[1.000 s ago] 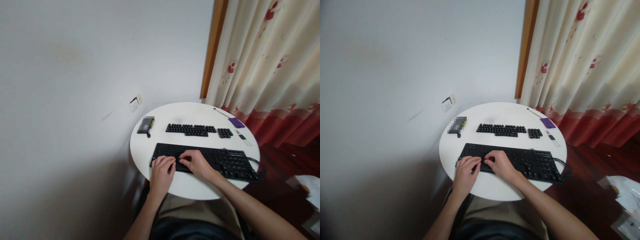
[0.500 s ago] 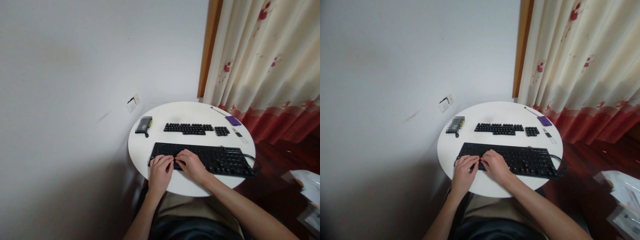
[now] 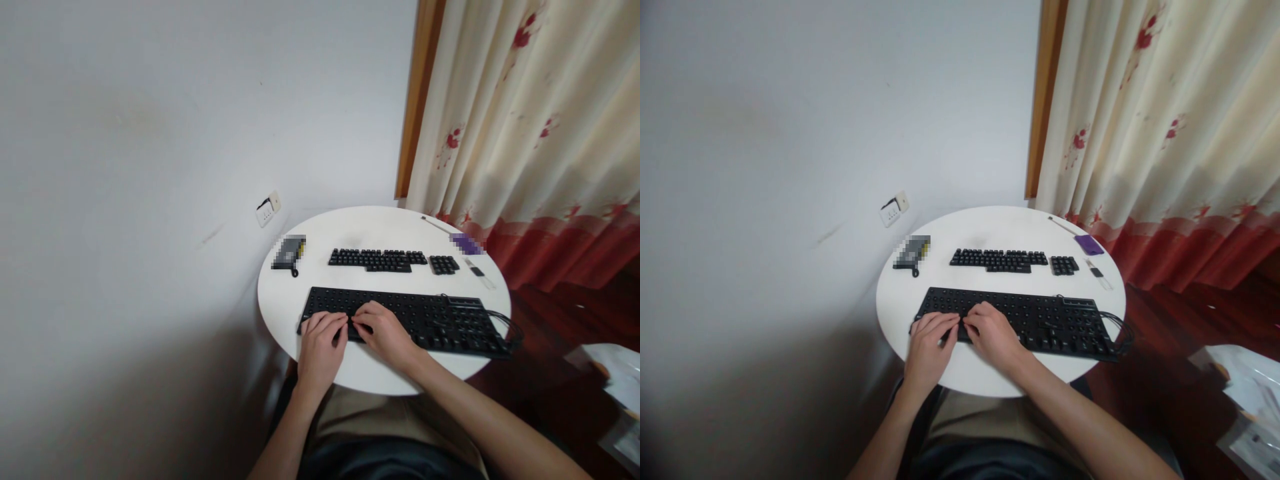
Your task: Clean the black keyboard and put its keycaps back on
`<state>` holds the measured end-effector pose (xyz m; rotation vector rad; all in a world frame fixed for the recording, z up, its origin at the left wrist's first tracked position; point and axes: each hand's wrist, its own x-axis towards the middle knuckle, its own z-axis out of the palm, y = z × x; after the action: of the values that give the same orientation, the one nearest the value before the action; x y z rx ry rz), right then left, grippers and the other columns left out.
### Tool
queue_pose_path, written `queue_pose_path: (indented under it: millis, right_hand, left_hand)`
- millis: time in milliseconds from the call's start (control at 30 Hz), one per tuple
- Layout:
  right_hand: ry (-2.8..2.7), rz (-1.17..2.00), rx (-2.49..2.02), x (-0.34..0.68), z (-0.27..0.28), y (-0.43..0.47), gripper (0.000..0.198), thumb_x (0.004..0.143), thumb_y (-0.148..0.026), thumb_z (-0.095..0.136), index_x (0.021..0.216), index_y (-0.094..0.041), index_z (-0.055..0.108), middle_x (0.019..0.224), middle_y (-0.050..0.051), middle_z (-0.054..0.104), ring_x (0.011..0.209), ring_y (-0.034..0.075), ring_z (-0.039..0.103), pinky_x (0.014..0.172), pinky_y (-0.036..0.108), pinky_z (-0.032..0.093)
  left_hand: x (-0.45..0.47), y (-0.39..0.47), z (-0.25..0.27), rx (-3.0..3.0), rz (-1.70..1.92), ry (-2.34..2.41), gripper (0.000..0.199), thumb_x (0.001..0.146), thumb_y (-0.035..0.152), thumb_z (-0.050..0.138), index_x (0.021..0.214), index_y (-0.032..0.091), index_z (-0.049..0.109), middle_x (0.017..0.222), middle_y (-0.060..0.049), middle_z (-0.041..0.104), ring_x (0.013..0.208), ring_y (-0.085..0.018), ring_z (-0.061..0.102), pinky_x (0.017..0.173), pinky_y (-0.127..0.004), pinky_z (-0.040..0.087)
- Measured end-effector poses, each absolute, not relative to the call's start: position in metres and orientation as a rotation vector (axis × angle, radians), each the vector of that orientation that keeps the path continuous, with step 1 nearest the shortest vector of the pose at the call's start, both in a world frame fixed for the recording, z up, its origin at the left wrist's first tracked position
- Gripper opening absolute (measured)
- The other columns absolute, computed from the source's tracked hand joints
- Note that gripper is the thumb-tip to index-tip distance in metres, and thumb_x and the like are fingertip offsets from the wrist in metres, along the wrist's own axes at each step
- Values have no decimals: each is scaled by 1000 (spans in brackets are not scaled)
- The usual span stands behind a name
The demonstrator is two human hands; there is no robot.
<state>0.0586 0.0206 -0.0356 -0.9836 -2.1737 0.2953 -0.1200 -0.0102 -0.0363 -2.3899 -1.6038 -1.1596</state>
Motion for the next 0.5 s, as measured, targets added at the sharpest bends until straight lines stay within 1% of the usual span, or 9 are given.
queue_pose_path:
  millis: [133, 300, 500]
  right_hand:
    - [-2235, 214, -996, 57, -33, 19, 18, 94, -13, 58, 94, -18, 75, 93, 8, 69, 91, 19, 61, 82, 30, 53]
    - [-2254, 175, -1040, 57, -25, 14, 19, 97, -21, 55, 92, -18, 74, 94, 7, 67, 90, 19, 59, 82, 32, 51]
    - [-2256, 155, -1073, 55, -24, 11, 21, 98, -22, 53, 91, -18, 73, 94, 7, 65, 89, 19, 58, 82, 31, 50]
  left_hand:
    - [-120, -10, -37, -2388, -1145, -1595, 18, 93, 18, 59, 104, 23, 73, 110, -3, 75, 105, -24, 61, 91, -43, 45]
    - [-120, -9, -38, -2387, -1134, -1586, 18, 93, 18, 59, 104, 22, 73, 110, -4, 74, 105, -24, 61, 91, -43, 45]
    - [-119, -10, -36, -2414, -1142, -1595, 18, 94, 19, 57, 104, 22, 72, 110, -5, 73, 106, -24, 60, 89, -42, 45]
